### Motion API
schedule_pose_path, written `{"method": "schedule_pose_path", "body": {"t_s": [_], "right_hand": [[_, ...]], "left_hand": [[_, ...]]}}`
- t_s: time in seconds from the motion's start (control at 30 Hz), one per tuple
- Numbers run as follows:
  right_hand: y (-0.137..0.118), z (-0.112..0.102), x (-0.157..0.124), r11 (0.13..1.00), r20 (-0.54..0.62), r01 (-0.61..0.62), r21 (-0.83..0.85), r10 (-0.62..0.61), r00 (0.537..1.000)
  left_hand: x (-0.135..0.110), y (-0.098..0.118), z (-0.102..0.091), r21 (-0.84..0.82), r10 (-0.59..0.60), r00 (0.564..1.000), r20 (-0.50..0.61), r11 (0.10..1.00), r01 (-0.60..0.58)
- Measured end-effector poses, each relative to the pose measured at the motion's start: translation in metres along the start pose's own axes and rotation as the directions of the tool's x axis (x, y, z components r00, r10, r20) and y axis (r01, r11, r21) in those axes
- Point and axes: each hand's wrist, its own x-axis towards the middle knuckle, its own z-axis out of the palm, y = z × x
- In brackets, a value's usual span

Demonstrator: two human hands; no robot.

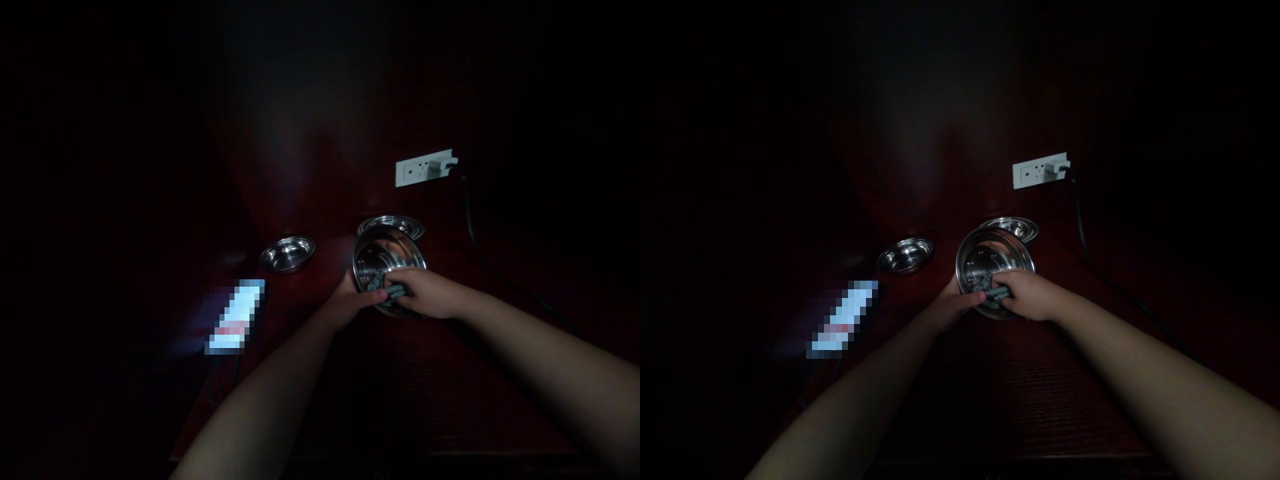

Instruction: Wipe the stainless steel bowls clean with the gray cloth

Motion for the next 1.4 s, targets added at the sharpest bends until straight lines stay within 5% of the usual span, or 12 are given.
{"method": "schedule_pose_path", "body": {"t_s": [0.23,0.67,1.4], "right_hand": [[0.0021,0.0014,-0.0001,1.0,-0.005,0.014,0.0,-0.014,1.0],[0.006,0.0002,0.0006,0.992,-0.051,0.008,-0.129,-0.015,0.999],[0.0055,-0.0008,0.0006,0.995,-0.025,0.013,-0.1,-0.016,1.0]], "left_hand": [[0.0011,0.0,-0.0001,0.053,0.025,0.996,0.082,0.998,-0.03],[0.0021,-0.0013,-0.0012,0.038,0.001,0.998,0.063,0.999,-0.003],[0.0029,-0.0017,-0.0005,0.032,0.004,0.997,0.076,0.999,-0.006]]}}
